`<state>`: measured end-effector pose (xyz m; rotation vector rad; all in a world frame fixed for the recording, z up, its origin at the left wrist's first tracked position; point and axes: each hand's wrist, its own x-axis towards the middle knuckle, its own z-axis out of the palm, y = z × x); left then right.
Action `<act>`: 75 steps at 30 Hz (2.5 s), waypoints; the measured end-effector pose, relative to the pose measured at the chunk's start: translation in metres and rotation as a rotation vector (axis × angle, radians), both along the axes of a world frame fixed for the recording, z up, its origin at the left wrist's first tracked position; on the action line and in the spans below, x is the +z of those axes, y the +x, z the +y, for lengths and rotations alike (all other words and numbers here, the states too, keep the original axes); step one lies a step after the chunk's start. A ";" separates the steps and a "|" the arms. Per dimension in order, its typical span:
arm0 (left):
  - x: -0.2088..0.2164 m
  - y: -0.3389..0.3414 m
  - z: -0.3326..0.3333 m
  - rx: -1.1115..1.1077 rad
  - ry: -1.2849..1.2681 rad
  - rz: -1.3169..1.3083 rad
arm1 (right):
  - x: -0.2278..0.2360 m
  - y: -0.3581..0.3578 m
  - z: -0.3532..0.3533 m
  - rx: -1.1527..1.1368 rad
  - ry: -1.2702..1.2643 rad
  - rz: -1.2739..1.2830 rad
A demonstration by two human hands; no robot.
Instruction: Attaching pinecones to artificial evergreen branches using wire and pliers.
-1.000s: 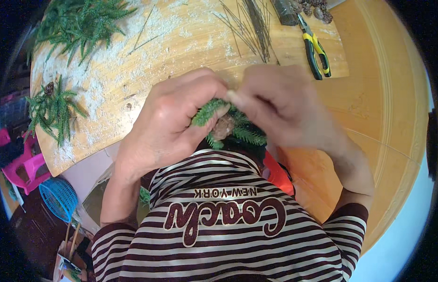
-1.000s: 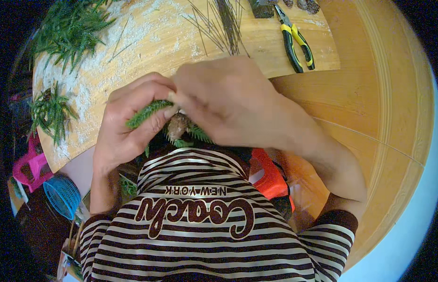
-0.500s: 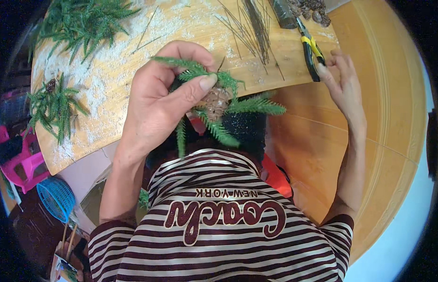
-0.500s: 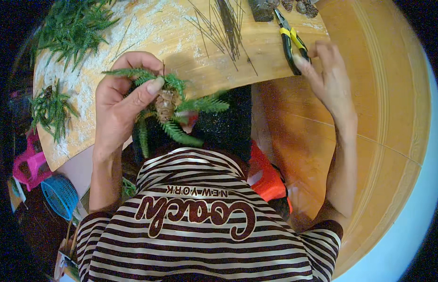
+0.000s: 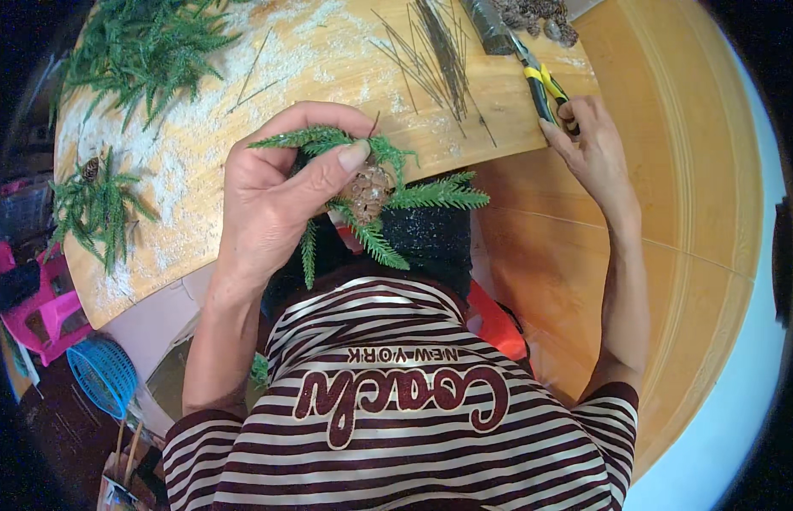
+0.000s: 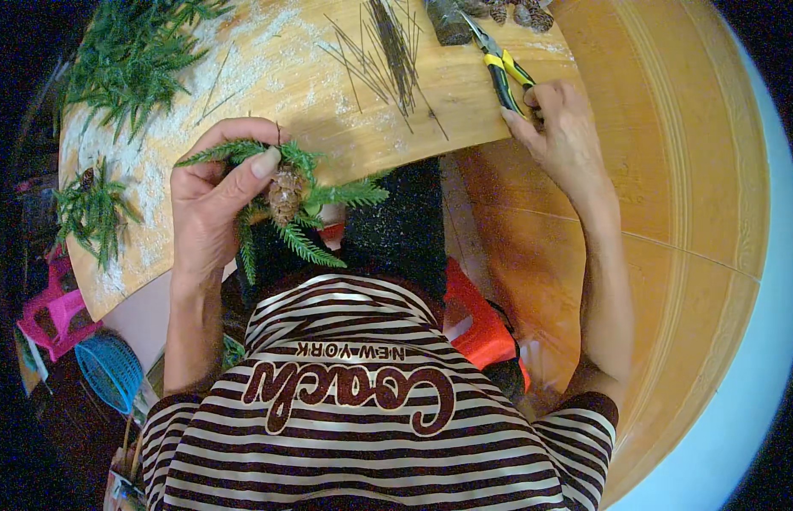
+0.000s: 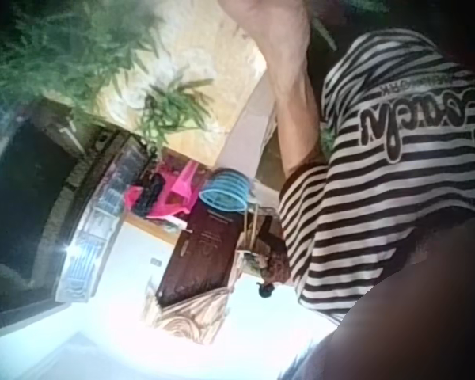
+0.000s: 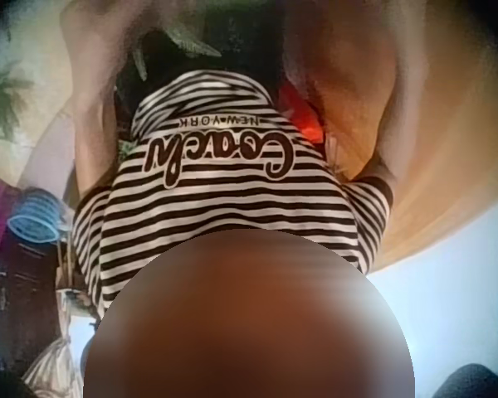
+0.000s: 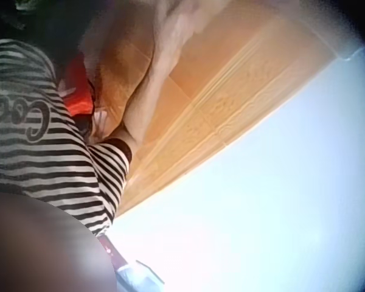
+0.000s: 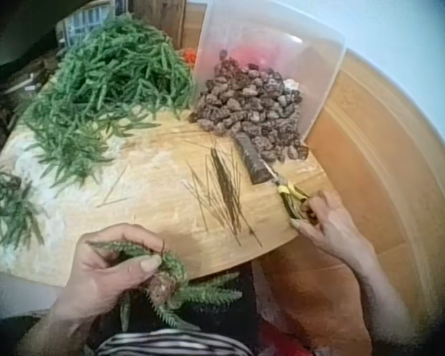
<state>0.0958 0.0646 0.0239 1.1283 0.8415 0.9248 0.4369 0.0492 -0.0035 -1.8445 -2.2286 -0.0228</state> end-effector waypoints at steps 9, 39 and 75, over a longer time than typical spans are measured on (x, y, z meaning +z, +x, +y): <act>-0.007 -0.003 -0.001 0.013 0.042 0.070 | 0.005 -0.020 -0.018 -0.111 -0.085 0.046; -0.015 -0.014 0.014 0.005 -0.127 -0.051 | -0.024 -0.031 -0.020 -0.242 -0.028 0.107; -0.033 -0.008 0.008 0.108 -0.097 -0.038 | -0.001 -0.116 -0.047 0.184 -0.453 0.954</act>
